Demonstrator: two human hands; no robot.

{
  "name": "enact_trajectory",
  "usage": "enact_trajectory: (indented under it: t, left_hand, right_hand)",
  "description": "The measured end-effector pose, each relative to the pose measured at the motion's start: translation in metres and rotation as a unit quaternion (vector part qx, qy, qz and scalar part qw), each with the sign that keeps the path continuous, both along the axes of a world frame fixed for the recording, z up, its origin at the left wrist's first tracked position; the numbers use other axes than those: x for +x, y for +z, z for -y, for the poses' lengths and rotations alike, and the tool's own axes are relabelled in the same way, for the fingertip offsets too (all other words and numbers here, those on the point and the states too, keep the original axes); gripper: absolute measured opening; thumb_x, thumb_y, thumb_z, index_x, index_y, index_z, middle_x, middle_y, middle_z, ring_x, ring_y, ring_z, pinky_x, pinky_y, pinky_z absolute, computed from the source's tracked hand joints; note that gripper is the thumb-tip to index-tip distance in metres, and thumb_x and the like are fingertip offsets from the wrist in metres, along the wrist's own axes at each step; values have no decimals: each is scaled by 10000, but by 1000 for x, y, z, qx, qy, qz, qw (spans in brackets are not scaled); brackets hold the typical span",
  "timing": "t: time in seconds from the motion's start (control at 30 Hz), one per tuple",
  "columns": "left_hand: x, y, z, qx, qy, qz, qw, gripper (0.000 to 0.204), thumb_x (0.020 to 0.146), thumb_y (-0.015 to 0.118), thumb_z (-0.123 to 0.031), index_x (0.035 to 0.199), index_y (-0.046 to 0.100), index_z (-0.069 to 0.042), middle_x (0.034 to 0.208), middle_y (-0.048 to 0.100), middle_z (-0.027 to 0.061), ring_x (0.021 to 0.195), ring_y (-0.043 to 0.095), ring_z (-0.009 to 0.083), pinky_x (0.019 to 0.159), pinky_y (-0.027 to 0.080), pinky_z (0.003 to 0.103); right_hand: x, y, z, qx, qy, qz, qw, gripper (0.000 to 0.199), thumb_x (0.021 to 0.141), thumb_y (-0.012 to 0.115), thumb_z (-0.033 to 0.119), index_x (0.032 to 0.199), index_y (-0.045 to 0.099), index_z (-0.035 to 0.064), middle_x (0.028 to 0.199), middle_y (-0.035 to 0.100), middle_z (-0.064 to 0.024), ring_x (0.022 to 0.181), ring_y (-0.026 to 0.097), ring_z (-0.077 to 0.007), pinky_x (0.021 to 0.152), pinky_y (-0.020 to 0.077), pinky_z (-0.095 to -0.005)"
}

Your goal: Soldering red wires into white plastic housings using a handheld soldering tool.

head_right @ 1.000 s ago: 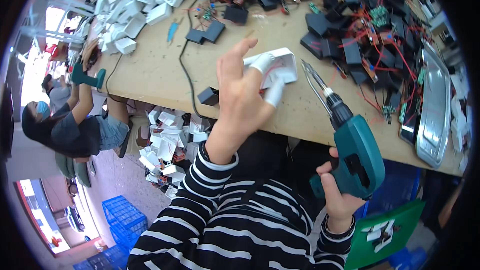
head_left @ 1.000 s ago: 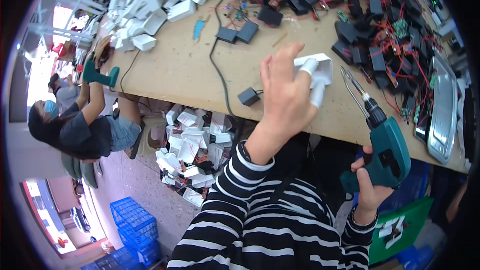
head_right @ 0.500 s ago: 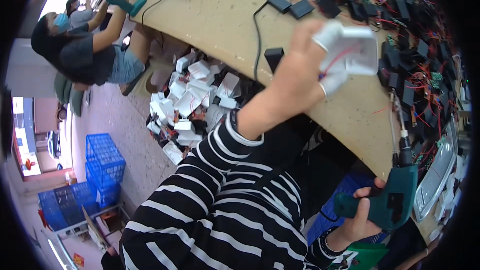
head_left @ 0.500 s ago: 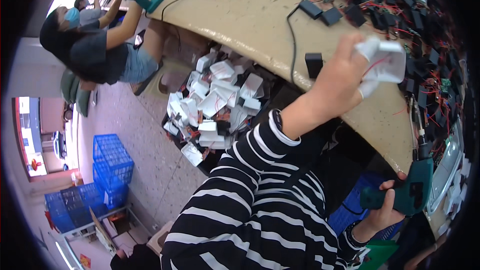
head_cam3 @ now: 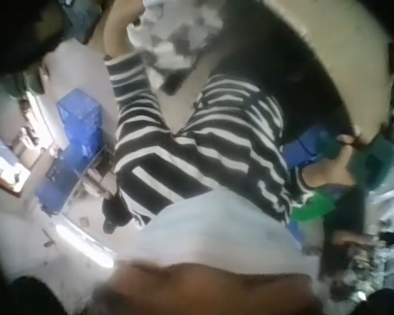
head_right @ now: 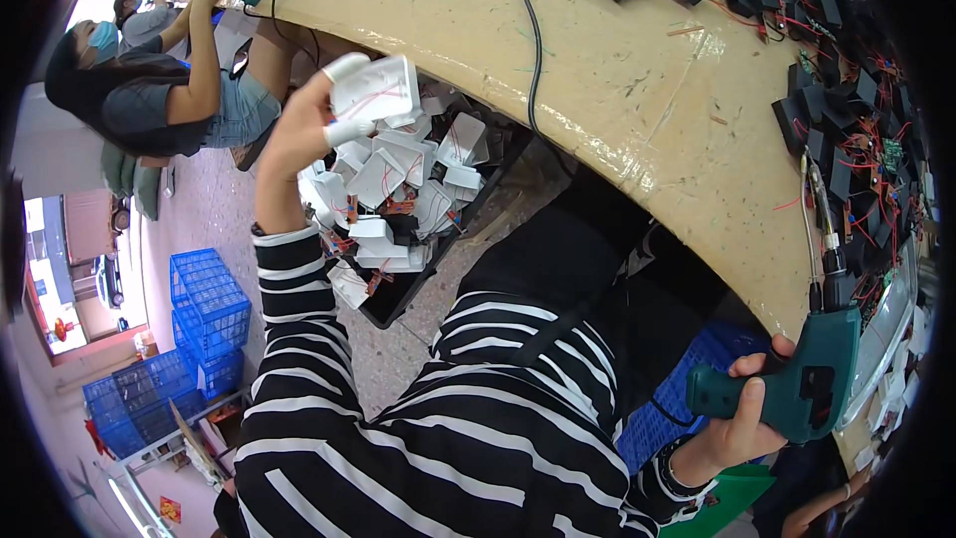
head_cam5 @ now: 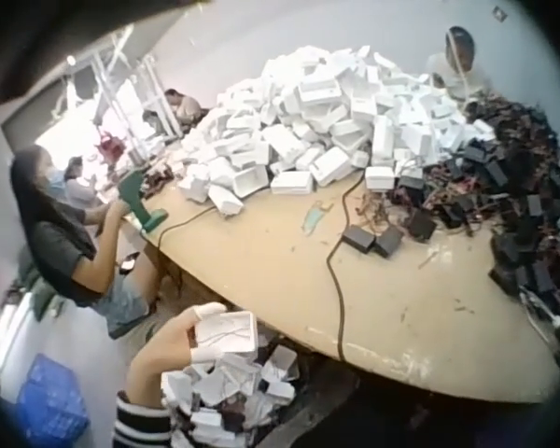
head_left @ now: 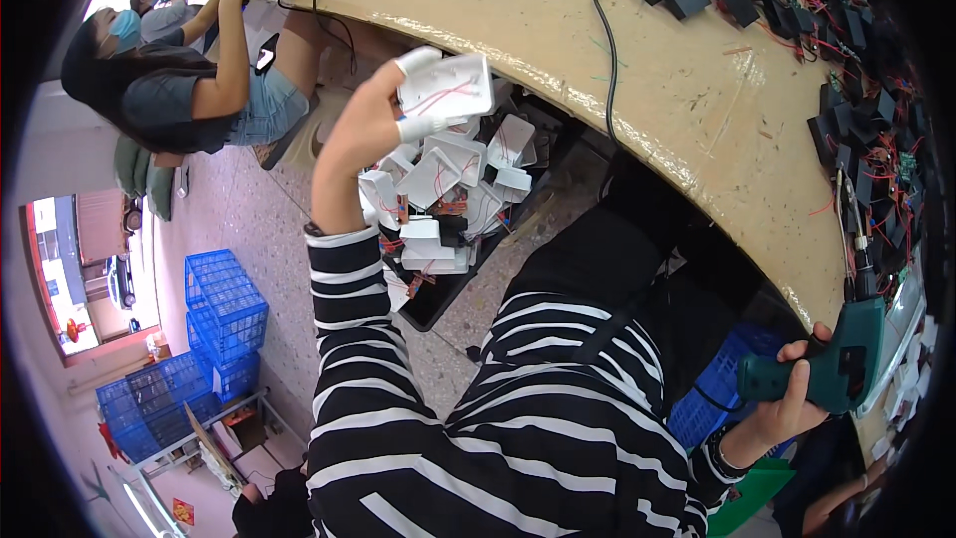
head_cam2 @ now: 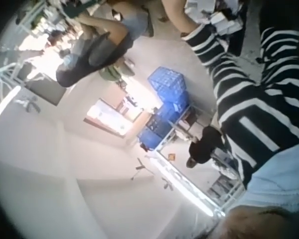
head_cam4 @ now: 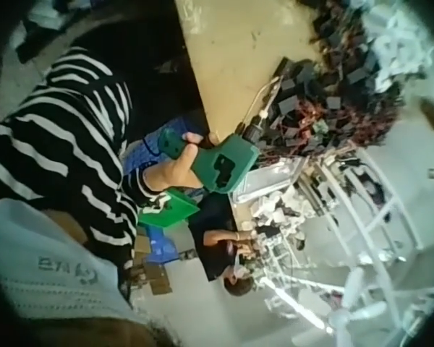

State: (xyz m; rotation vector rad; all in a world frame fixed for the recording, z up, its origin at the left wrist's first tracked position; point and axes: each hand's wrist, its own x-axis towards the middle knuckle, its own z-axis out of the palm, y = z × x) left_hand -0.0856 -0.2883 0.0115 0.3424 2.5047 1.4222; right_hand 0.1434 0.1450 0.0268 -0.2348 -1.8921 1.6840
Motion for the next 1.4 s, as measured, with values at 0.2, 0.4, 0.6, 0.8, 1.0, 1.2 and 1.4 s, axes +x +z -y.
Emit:
enact_trajectory:
  t: [0.2, 0.4, 0.6, 0.8, 1.0, 1.2, 1.4]
  left_hand:
    - [0, -75, 28, -232, -25, -96, 968, 632, 672, 705, -163, 1220, 450, 21, 1284, 413, 211, 1195, 386, 350, 985, 336, 379]
    - [-4, -41, 14, -278, -24, -75, 957, 680, 663, 719, -166, 1254, 430, 6, 1331, 356, 208, 1232, 351, 333, 1008, 309, 359]
    - [-27, 43, -26, 27, -39, 98, 994, 332, 786, 623, -49, 1106, 564, 18, 973, 619, 78, 886, 584, 143, 807, 460, 272]
    - [-176, 28, -114, -41, -47, -276, 959, 352, 796, 594, -105, 1118, 547, 28, 1017, 614, 104, 933, 582, 188, 811, 448, 281]
    - [-281, 31, -214, -216, -11, -461, 860, 335, 755, 529, -84, 1071, 548, 24, 1013, 585, 202, 967, 558, 347, 837, 446, 380]
    - [-300, 35, -228, -472, 56, -338, 812, 346, 742, 589, -222, 1038, 556, -47, 1022, 581, 186, 986, 560, 337, 803, 464, 433]
    - [-247, 69, -182, -368, 0, -415, 832, 508, 674, 665, -203, 1113, 507, -2, 1081, 518, 223, 966, 548, 374, 843, 443, 384]
  right_hand:
    - [-5, 9, 9, 8, -5, -13, 1000, 507, 785, 535, 10, 1248, 344, -69, 1103, 496, -218, 730, 543, -158, 603, 459, -257]
    - [2, 12, 4, -2, -2, -24, 1000, 552, 766, 571, 62, 1252, 340, -64, 1109, 497, -221, 704, 544, -157, 585, 460, -248]
    - [3, 3, -9, -42, -15, -23, 999, 635, 742, 604, 180, 1258, 325, -64, 1126, 489, -225, 699, 547, -157, 560, 463, -237]
    - [-4, 3, -13, -81, -27, -21, 996, 645, 737, 612, 223, 1242, 330, -63, 1114, 489, -210, 681, 548, -155, 524, 455, -224]
    - [-3, 5, -17, -84, -46, -7, 995, 641, 724, 632, 200, 1228, 337, -64, 1080, 504, -204, 639, 553, -154, 497, 465, -225]
    - [-10, 5, -22, -133, -53, -8, 990, 644, 709, 646, 152, 1226, 331, -70, 1062, 510, -217, 640, 568, -169, 488, 476, -232]
    - [-8, 0, -32, -141, -13, -18, 990, 653, 709, 635, 121, 1241, 308, -70, 1078, 498, -231, 645, 566, -175, 490, 478, -233]
